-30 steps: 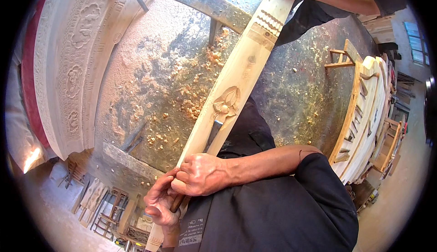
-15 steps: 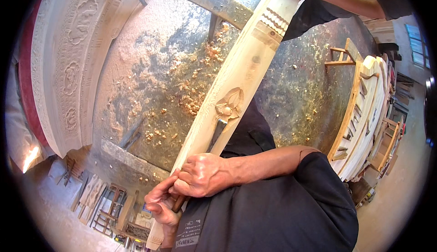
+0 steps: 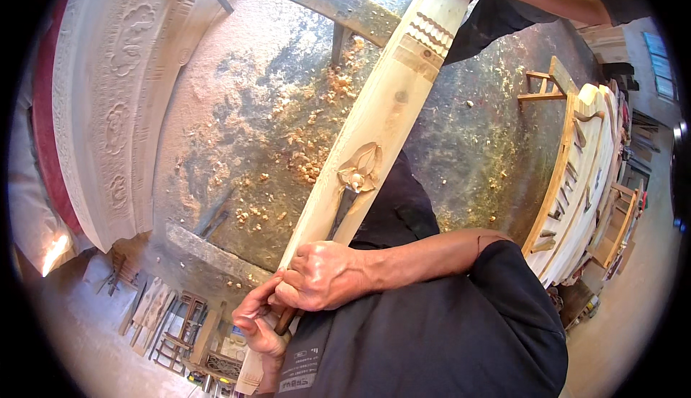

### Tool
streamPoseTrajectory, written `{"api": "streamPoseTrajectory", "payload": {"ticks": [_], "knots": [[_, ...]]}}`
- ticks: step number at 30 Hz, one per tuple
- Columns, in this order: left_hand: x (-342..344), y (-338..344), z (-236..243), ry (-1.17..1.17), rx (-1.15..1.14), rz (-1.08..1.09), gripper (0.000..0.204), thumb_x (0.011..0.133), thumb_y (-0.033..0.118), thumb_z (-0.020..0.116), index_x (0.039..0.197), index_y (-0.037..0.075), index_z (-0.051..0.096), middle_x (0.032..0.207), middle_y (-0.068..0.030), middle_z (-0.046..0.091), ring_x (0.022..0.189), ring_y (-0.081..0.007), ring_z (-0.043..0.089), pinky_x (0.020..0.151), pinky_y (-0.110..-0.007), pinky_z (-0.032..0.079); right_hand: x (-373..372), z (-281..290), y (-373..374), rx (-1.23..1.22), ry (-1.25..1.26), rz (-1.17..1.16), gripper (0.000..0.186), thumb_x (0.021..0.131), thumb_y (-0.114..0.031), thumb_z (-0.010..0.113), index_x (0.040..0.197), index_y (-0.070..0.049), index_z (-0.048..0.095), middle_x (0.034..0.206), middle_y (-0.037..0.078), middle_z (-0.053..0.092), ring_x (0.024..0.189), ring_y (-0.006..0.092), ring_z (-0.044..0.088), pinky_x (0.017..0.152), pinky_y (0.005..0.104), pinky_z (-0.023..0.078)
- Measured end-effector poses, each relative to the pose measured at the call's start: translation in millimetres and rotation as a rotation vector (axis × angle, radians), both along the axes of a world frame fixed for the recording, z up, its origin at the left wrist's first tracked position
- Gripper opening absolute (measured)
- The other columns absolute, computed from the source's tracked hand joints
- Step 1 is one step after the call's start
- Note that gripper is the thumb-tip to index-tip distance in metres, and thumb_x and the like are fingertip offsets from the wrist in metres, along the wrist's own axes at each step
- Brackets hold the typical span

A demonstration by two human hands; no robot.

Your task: The person carves decorative patterns into a long wooden plank using a chisel and their hands.

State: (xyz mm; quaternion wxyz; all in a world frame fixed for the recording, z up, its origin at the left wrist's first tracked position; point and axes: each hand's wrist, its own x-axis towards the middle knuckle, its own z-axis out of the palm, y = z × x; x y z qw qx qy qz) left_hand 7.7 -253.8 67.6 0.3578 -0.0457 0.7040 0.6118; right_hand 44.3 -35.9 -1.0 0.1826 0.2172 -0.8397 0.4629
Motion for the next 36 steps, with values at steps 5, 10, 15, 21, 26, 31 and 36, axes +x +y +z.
{"api": "streamPoseTrajectory", "payload": {"ticks": [5,10,15,21,26,31,36], "knots": [[2.5,0.6,0.0,0.088,0.135,-0.056,0.115,0.099,0.088,0.035,0.133,-0.018,0.063,0.137,-0.038,0.064,0.128,-0.0411,0.065,0.114,-0.048,0.049,0.0,1.4,-15.1,-0.077,0.034,-0.019,0.021,0.081,-0.019,0.067,0.073,-0.007,0.052,0.063,0.008,0.061,0.058,0.0256,0.069,0.051,0.0403,0.054],[0.7,-6.4,-1.2,0.061,0.2,-0.067,0.114,0.099,0.086,0.037,0.135,-0.019,0.061,0.142,-0.0406,0.06,0.134,-0.0447,0.061,0.119,-0.052,0.046,4.9,4.1,-15.7,0.012,-0.012,0.031,0.015,0.086,-0.018,0.069,0.087,-0.004,0.061,0.072,0.005,0.063,0.068,0.0204,0.07,0.059,0.0354,0.055],[1.9,-6.0,1.8,0.052,0.167,-0.021,0.118,0.094,0.091,0.04,0.13,-0.018,0.065,0.138,-0.0403,0.063,0.131,-0.0442,0.063,0.117,-0.051,0.047,4.2,2.4,-23.1,-0.026,-0.016,0.04,0.019,0.088,-0.018,0.071,0.085,-0.004,0.059,0.071,0.006,0.064,0.067,0.0214,0.07,0.059,0.0361,0.056],[-1.4,-4.7,-1.7,0.085,0.204,-0.059,0.115,0.097,0.089,0.037,0.13,-0.018,0.065,0.138,-0.0406,0.062,0.133,-0.0458,0.061,0.119,-0.053,0.046,3.0,2.5,-22.3,-0.011,0.0,0.021,0.024,0.091,-0.019,0.072,0.081,-0.004,0.056,0.071,0.006,0.064,0.066,0.0216,0.07,0.057,0.0361,0.055],[-2.9,0.6,-0.2,0.074,0.208,-0.052,0.115,0.097,0.089,0.038,0.129,-0.018,0.065,0.137,-0.0407,0.063,0.133,-0.0454,0.062,0.118,-0.053,0.046,1.4,1.3,-20.3,-0.029,0.012,0.005,0.026,0.091,-0.02,0.072,0.079,-0.006,0.054,0.07,0.005,0.063,0.063,0.0201,0.068,0.054,0.0353,0.054],[-5.5,1.2,1.1,0.06,0.172,-0.031,0.117,0.096,0.09,0.038,0.128,-0.019,0.065,0.132,-0.039,0.066,0.125,-0.0428,0.067,0.113,-0.05,0.051,0.1,3.6,-17.4,-0.019,0.016,-0.018,0.027,0.091,-0.02,0.073,0.078,-0.007,0.053,0.069,0.003,0.062,0.061,0.018,0.066,0.053,0.034,0.052],[-6.1,-2.3,-0.8,0.018,0.096,0.004,0.119,0.093,0.092,0.041,0.125,-0.02,0.066,0.122,-0.0339,0.072,0.113,-0.0363,0.072,0.104,-0.046,0.057,-0.5,0.5,-17.2,-0.03,0.034,-0.049,0.026,0.091,-0.019,0.073,0.078,-0.007,0.053,0.068,0.002,0.058,0.059,0.017,0.063,0.052,0.0339,0.049]]}}
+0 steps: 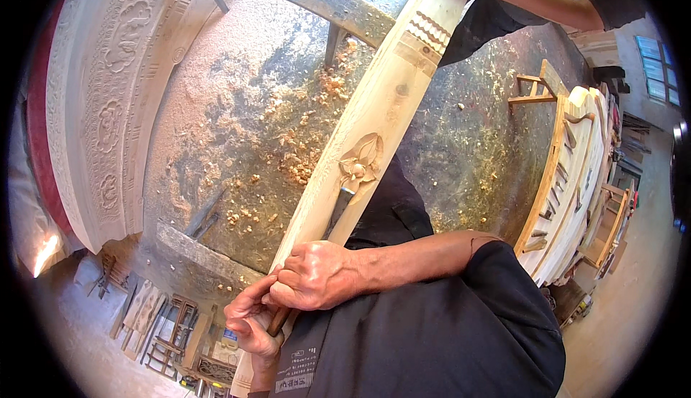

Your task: The person carves decorative patterns into a long wooden plank using a chisel and their hands.

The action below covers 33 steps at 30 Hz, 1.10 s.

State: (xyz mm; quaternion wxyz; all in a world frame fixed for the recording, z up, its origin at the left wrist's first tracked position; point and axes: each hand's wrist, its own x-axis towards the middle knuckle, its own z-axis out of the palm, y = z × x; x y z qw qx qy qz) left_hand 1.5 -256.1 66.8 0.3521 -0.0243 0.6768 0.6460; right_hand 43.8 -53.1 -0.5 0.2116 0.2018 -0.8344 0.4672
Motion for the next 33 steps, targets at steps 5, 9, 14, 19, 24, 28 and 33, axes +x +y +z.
{"api": "streamPoseTrajectory", "payload": {"ticks": [5,9,14,19,24,28,33], "knots": [[-3.2,2.1,2.9,-0.047,-0.058,0.006,0.12,0.092,0.093,0.043,0.122,-0.02,0.069,0.119,-0.0325,0.073,0.109,-0.0333,0.074,0.1,-0.043,0.059,-0.1,-3.3,-1.1,-0.001,0.006,-0.008,0.022,0.087,-0.018,0.072,0.08,-0.007,0.054,0.068,0.002,0.055,0.059,0.0166,0.062,0.052,0.034,0.048],[-0.4,-4.9,-1.0,-0.055,-0.089,0.046,0.117,0.093,0.092,0.042,0.121,-0.018,0.07,0.113,-0.0287,0.075,0.101,-0.031,0.074,0.096,-0.042,0.06,-1.3,1.2,5.0,0.01,-0.01,-0.001,0.019,0.082,-0.019,0.07,0.082,-0.007,0.055,0.071,0.002,0.056,0.061,0.0163,0.063,0.053,0.0338,0.049],[2.0,-2.4,0.4,-0.073,-0.11,0.097,0.113,0.095,0.09,0.041,0.117,-0.017,0.071,0.106,-0.0246,0.076,0.096,-0.0281,0.074,0.09,-0.039,0.06,0.3,-4.2,1.1,0.009,0.001,-0.014,0.019,0.08,-0.02,0.07,0.083,-0.007,0.056,0.072,0.001,0.056,0.062,0.016,0.063,0.054,0.0337,0.049],[0.8,-0.4,-0.9,-0.104,-0.111,0.117,0.112,0.096,0.091,0.039,0.115,-0.015,0.072,0.097,-0.0197,0.075,0.088,-0.0245,0.072,0.084,-0.037,0.059,0.5,-3.1,2.7,0.008,-0.012,-0.025,0.018,0.081,-0.02,0.07,0.083,-0.007,0.056,0.071,0.001,0.056,0.061,0.0161,0.063,0.054,0.0339,0.049],[3.7,-3.8,-3.2,-0.09,-0.137,0.143,0.11,0.098,0.089,0.037,0.113,-0.013,0.073,0.092,-0.0153,0.074,0.084,-0.022,0.069,0.078,-0.034,0.056,-0.9,-1.7,3.5,-0.03,-0.026,-0.006,0.021,0.083,-0.022,0.068,0.077,-0.007,0.054,0.065,0.005,0.059,0.057,0.0217,0.066,0.05,0.0386,0.05],[3.8,-2.3,-4.3,-0.079,-0.151,0.134,0.108,0.1,0.088,0.034,0.112,-0.012,0.074,0.092,-0.0147,0.074,0.085,-0.0216,0.069,0.079,-0.032,0.055,0.7,-5.7,5.6,-0.017,-0.016,-0.013,0.018,0.083,-0.019,0.067,0.082,-0.007,0.054,0.071,0.003,0.057,0.061,0.0182,0.064,0.052,0.0359,0.049],[3.8,-2.5,-3.2,-0.111,-0.155,0.162,0.106,0.1,0.087,0.034,0.11,-0.011,0.073,0.09,-0.014,0.073,0.083,-0.0205,0.068,0.077,-0.031,0.054,1.5,-5.0,5.9,0.002,-0.041,0.01,0.018,0.083,-0.019,0.067,0.082,-0.007,0.054,0.071,0.003,0.058,0.061,0.018,0.065,0.054,0.0351,0.05]]}}
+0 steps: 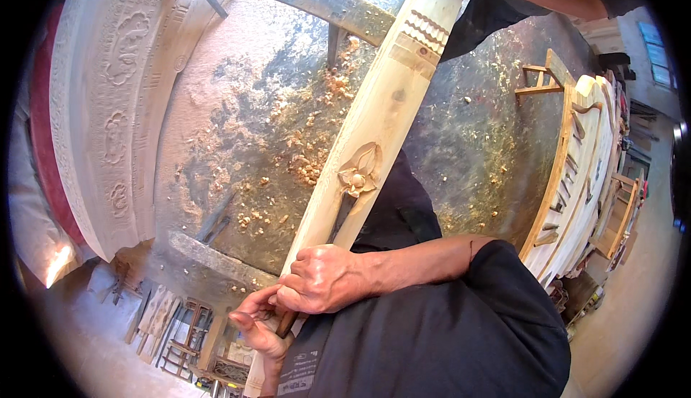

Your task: The person carves decorative patterns into a long wooden plank using a chisel and their hands.

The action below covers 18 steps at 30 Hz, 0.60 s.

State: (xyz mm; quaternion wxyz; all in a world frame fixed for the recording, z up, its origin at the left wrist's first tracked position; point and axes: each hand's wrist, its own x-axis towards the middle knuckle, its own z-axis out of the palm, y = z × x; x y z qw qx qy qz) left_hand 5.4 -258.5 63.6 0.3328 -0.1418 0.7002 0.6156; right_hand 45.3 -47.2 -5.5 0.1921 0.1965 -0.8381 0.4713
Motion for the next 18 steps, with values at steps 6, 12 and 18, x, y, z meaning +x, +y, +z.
{"api": "streamPoseTrajectory", "payload": {"ticks": [6,12,18], "knots": [[4.3,14.8,0.3,0.088,-0.097,0.046,0.102,0.101,0.086,0.035,0.106,-0.009,0.073,0.084,-0.0116,0.071,0.077,-0.0174,0.065,0.072,-0.029,0.052,-1.2,0.2,1.6,-0.021,0.035,-0.033,0.021,0.083,-0.02,0.069,0.078,-0.007,0.053,0.068,0.003,0.059,0.059,0.0199,0.065,0.053,0.0368,0.05],[7.2,15.6,-2.1,0.071,-0.08,0.116,0.099,0.104,0.083,0.034,0.106,-0.008,0.072,0.089,-0.011,0.071,0.079,-0.0173,0.064,0.074,-0.03,0.051,-2.7,-0.8,1.2,-0.031,0.055,-0.056,0.022,0.085,-0.02,0.069,0.076,-0.008,0.053,0.064,0.003,0.059,0.057,0.0215,0.065,0.051,0.038,0.05],[2.2,9.8,-1.2,0.086,-0.074,-0.011,0.098,0.105,0.081,0.034,0.109,-0.009,0.074,0.094,-0.0146,0.074,0.089,-0.0214,0.069,0.084,-0.034,0.055,-2.4,-2.4,6.6,0.004,0.056,-0.046,0.024,0.092,-0.018,0.071,0.079,-0.008,0.055,0.067,0.001,0.058,0.059,0.0168,0.063,0.052,0.0337,0.048]]}}
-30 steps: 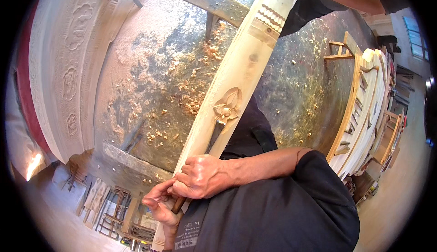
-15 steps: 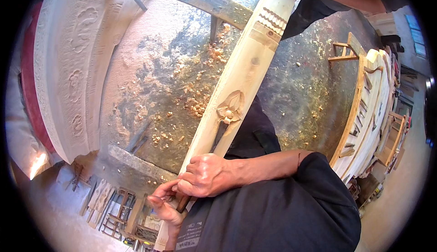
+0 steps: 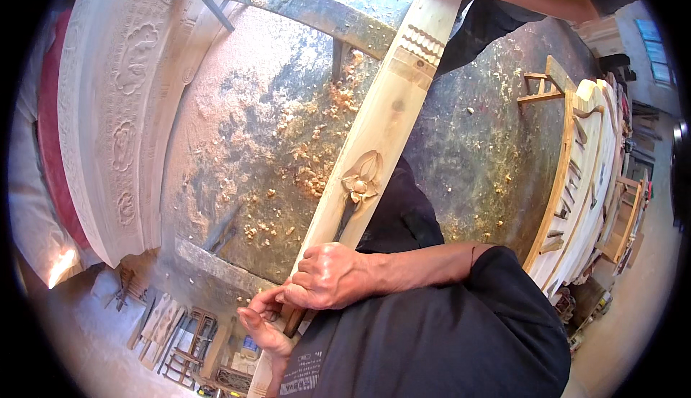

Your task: The person carves decorative patterns into a long wooden plank using a chisel and their hands.

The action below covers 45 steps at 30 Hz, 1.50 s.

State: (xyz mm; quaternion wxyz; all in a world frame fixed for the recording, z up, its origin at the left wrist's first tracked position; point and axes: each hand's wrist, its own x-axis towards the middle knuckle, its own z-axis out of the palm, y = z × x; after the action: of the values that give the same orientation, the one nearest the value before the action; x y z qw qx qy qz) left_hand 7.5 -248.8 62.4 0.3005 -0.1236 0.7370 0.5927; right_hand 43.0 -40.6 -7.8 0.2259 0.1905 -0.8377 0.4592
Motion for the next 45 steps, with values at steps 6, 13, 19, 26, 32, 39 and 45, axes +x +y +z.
{"api": "streamPoseTrajectory", "payload": {"ticks": [6,13,19,26,32,39,45], "knots": [[-7.9,11.9,3.6,-0.111,0.245,0.13,0.097,0.104,0.081,0.036,0.107,-0.009,0.073,0.1,-0.0217,0.077,0.091,-0.0281,0.074,0.088,-0.04,0.06,-1.5,14.0,8.2,0.06,0.116,-0.035,0.027,0.09,-0.02,0.073,0.076,-0.007,0.054,0.064,-0.001,0.048,0.055,0.0145,0.055,0.05,0.0321,0.041],[-44.0,9.4,17.0,0.067,0.265,-0.186,0.099,0.099,0.086,0.041,0.118,-0.007,0.069,0.12,-0.0293,0.074,0.111,-0.0401,0.075,0.101,-0.053,0.06,14.7,45.3,23.8,0.103,-0.115,-0.305,0.039,0.093,-0.044,0.075,0.083,-0.009,0.062,0.066,-0.001,0.042,0.055,0.0134,0.049,0.05,0.0299,0.036],[-46.4,12.5,15.0,0.072,0.328,-0.314,0.106,0.095,0.088,0.045,0.129,-0.01,0.066,0.128,-0.0314,0.071,0.121,-0.041,0.07,0.109,-0.052,0.054,8.7,37.8,9.4,0.004,-0.19,-0.111,0.041,0.093,-0.046,0.074,0.091,-0.008,0.061,0.076,0.0,0.051,0.067,0.0148,0.059,0.056,0.0314,0.045],[-71.3,11.8,16.1,0.208,0.182,-0.577,0.092,0.099,0.078,0.054,0.125,-0.009,0.071,0.123,-0.027,0.075,0.117,-0.0373,0.073,0.106,-0.048,0.054,11.2,43.7,12.2,0.176,0.025,-0.199,0.042,0.089,-0.041,0.08,0.081,-0.005,0.061,0.065,-0.001,0.047,0.055,0.0117,0.052,0.05,0.0277,0.04],[-92.6,109.1,2.9,0.702,0.028,-0.916,0.042,0.086,0.022,0.086,0.123,0.004,0.076,0.129,-0.019,0.075,0.12,-0.0359,0.073,0.104,-0.046,0.056,14.8,46.3,15.3,0.087,0.305,-0.291,0.04,0.096,-0.036,0.081,0.082,-0.001,0.066,0.069,0.0,0.056,0.052,0.0085,0.049,0.047,0.0254,0.033],[-86.4,190.1,-42.5,1.014,0.088,-1.077,0.043,0.077,0.012,0.091,0.117,0.009,0.076,0.135,-0.0171,0.072,0.122,-0.0374,0.07,0.1,-0.044,0.059,17.1,49.2,23.1,0.048,0.256,-0.328,0.045,0.099,-0.042,0.078,0.084,-0.001,0.065,0.069,0.002,0.056,0.051,0.0099,0.048,0.047,0.0263,0.034],[-88.1,190.3,-60.2,0.888,0.11,-0.869,0.022,0.089,0.004,0.081,0.11,0.005,0.074,0.13,-0.0162,0.074,0.12,-0.0324,0.072,0.099,-0.041,0.058,17.1,47.1,25.4,-0.021,0.133,-0.287,0.051,0.096,-0.05,0.076,0.084,-0.003,0.062,0.071,0.0,0.051,0.054,0.0124,0.046,0.049,0.0292,0.034]]}}
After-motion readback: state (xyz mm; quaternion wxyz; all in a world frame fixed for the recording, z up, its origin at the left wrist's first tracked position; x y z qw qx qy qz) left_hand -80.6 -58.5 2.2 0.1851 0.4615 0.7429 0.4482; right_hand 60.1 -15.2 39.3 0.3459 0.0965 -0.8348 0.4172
